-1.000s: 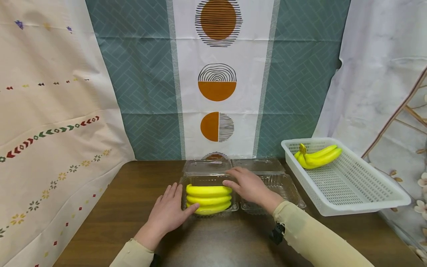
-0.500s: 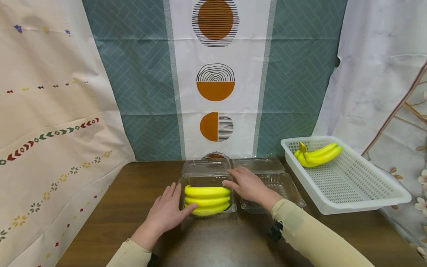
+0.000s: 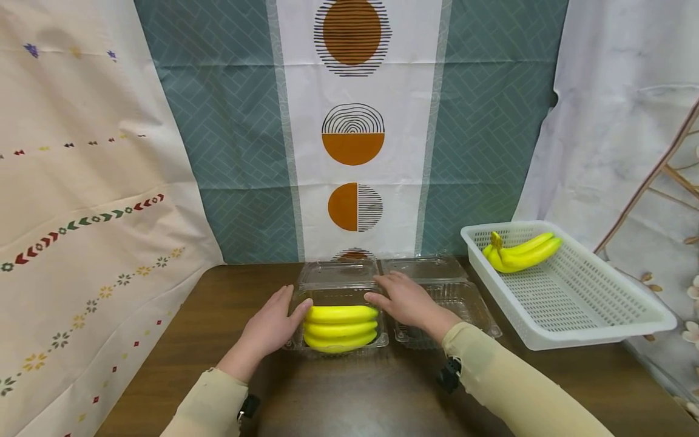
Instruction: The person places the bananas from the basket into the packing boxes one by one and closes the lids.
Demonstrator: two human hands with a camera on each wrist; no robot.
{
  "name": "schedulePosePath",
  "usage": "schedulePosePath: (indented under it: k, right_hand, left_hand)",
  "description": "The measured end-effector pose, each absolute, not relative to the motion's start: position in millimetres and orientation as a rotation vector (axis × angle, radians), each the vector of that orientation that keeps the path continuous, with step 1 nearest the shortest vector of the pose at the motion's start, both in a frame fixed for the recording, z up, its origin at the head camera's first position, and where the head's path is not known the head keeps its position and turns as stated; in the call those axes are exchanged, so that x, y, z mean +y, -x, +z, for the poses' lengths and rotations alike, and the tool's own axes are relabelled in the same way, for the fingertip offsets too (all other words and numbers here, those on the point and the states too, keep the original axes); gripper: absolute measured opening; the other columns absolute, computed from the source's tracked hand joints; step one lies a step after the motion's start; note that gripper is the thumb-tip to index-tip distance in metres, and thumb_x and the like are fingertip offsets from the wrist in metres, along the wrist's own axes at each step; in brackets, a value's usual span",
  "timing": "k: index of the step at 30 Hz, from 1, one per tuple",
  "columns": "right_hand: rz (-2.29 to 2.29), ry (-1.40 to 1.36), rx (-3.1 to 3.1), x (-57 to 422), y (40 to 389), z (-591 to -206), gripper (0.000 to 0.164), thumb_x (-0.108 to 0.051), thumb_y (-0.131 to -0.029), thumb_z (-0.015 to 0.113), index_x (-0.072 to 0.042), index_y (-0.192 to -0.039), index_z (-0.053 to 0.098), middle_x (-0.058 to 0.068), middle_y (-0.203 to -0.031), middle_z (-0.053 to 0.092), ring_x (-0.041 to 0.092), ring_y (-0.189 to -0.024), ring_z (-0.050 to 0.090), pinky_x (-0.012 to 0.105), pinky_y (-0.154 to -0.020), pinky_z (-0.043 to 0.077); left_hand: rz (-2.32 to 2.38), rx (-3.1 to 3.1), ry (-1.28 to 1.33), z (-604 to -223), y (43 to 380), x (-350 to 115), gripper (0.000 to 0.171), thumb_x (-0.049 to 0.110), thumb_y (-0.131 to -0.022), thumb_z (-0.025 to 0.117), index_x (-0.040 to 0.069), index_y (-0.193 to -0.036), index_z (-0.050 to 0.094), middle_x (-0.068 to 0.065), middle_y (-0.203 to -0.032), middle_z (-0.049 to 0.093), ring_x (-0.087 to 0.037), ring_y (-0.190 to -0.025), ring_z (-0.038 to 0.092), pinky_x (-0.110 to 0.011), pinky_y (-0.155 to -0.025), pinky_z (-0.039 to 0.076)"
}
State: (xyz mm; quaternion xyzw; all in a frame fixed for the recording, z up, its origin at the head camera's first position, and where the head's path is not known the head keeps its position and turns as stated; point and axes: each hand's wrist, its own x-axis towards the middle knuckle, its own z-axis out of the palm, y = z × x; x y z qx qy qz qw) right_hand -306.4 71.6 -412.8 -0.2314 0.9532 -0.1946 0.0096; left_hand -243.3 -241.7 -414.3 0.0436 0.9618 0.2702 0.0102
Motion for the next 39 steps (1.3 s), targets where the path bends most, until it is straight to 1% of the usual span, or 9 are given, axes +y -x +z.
schedulePosePath:
  k: [9,15,21,28,32,39]
  right_hand:
    - [-0.596,0.701,2.969,70,310,-413,0.071,-0.054,-0.115,0.054,-0.003,-0.165,0.051,0.021,-0.165,0.052,0.044,-0.162,0.032,0.063,-0.129,0.029]
    - [-0.588,0.681,2.963,69,312,-413,0.072,-0.054,-0.115,0.055,-0.004,-0.166,0.049,0.02,-0.166,0.051,0.044,-0.163,0.03,0.063,-0.129,0.028]
    - [-0.597,0.683,2.953,69,316,-414,0.072,-0.054,-0.115,0.054,-0.003,-0.165,0.05,0.019,-0.166,0.052,0.043,-0.163,0.031,0.063,-0.129,0.028]
    - [-0.618,0.69,2.938,70,322,-418,0.072,-0.054,-0.115,0.054,-0.003,-0.165,0.049,0.02,-0.167,0.05,0.043,-0.162,0.032,0.061,-0.13,0.028]
    - [-0.635,0.676,2.924,70,323,-419,0.072,-0.054,-0.115,0.054,-0.003,-0.166,0.049,0.021,-0.167,0.049,0.043,-0.162,0.033,0.062,-0.129,0.029]
    - [-0.648,0.645,2.913,69,324,-420,0.072,-0.055,-0.115,0.053,-0.003,-0.165,0.049,0.022,-0.168,0.048,0.043,-0.162,0.032,0.063,-0.129,0.029]
  left_hand:
    - [0.909,2.943,-0.097,-413,263,-243,0.09,0.057,-0.115,0.05,-0.008,-0.172,0.024,-0.03,-0.177,0.025,-0.05,-0.163,0.026,-0.068,-0.128,0.024]
    - [0.938,2.932,-0.082,-414,274,-244,0.086,0.053,-0.116,0.05,-0.008,-0.171,0.025,-0.031,-0.176,0.026,-0.051,-0.162,0.027,-0.067,-0.128,0.024]
    - [0.928,2.921,-0.079,-414,279,-244,0.088,0.057,-0.116,0.049,-0.008,-0.171,0.026,-0.031,-0.176,0.027,-0.051,-0.162,0.027,-0.068,-0.128,0.024]
    - [0.952,2.896,-0.081,-414,284,-243,0.087,0.055,-0.117,0.047,-0.01,-0.171,0.024,-0.033,-0.175,0.027,-0.052,-0.161,0.028,-0.068,-0.128,0.025]
    - [0.964,2.889,-0.087,-416,287,-243,0.088,0.056,-0.117,0.046,-0.01,-0.171,0.023,-0.032,-0.175,0.028,-0.052,-0.161,0.029,-0.068,-0.128,0.026]
    - [1.005,2.863,-0.075,-415,289,-241,0.089,0.058,-0.116,0.046,-0.007,-0.172,0.023,-0.031,-0.175,0.03,-0.052,-0.16,0.031,-0.07,-0.126,0.029]
